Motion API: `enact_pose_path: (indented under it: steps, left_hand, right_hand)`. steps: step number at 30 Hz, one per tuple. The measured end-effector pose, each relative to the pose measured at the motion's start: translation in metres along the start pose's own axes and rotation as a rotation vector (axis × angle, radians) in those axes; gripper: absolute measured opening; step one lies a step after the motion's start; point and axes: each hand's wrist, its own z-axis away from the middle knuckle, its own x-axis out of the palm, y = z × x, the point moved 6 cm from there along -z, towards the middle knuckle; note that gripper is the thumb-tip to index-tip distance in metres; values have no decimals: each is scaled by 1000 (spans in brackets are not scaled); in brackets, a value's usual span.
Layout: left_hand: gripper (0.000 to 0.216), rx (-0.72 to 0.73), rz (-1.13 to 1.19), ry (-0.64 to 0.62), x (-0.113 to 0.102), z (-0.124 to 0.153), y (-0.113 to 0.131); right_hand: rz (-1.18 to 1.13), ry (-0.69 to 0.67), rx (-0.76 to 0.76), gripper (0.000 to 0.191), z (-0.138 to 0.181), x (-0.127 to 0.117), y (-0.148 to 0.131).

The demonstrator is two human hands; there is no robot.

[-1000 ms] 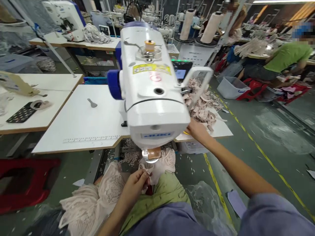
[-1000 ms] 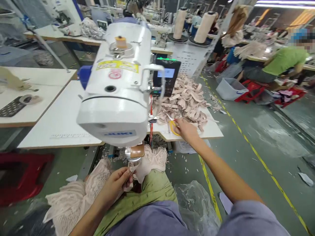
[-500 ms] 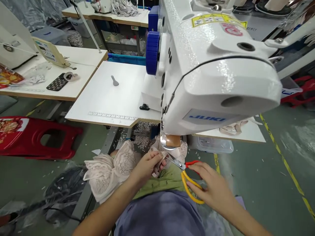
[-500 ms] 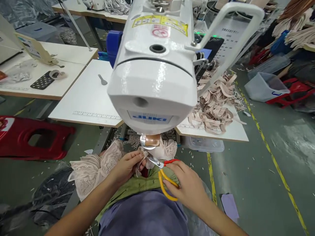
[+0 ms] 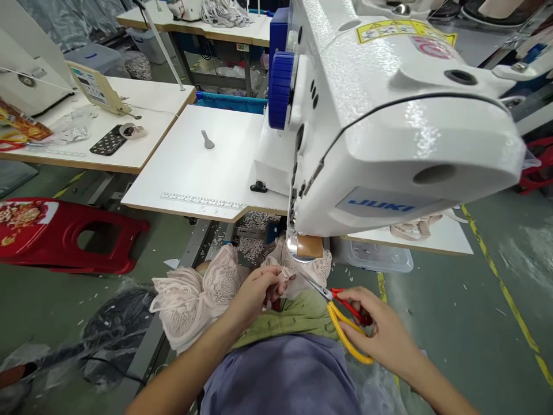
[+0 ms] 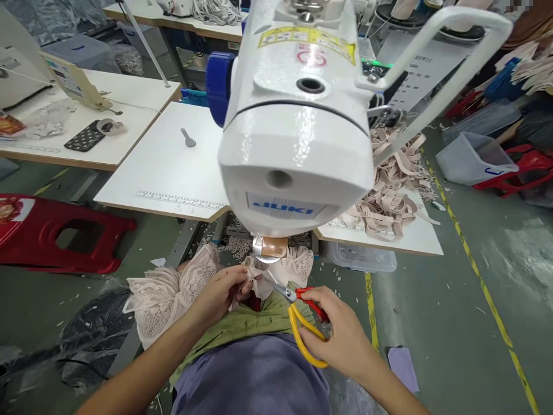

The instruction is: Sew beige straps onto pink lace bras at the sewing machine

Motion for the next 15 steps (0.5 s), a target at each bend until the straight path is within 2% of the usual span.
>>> enact_pose_path:
  steps: [3,7,15]
  left_hand:
    - [37,18,2,21,-1,-1,1]
    - [47,58,-15,55,-2,-2,2]
    - [40,142,-155,105,-6,1,6]
  right_hand:
    - [-18,-4,-40,37,-3,1,-13]
    - [-47,2,-58,36,-14,8,-27]
    - [-79,-29,-31,33,-32,21,-26]
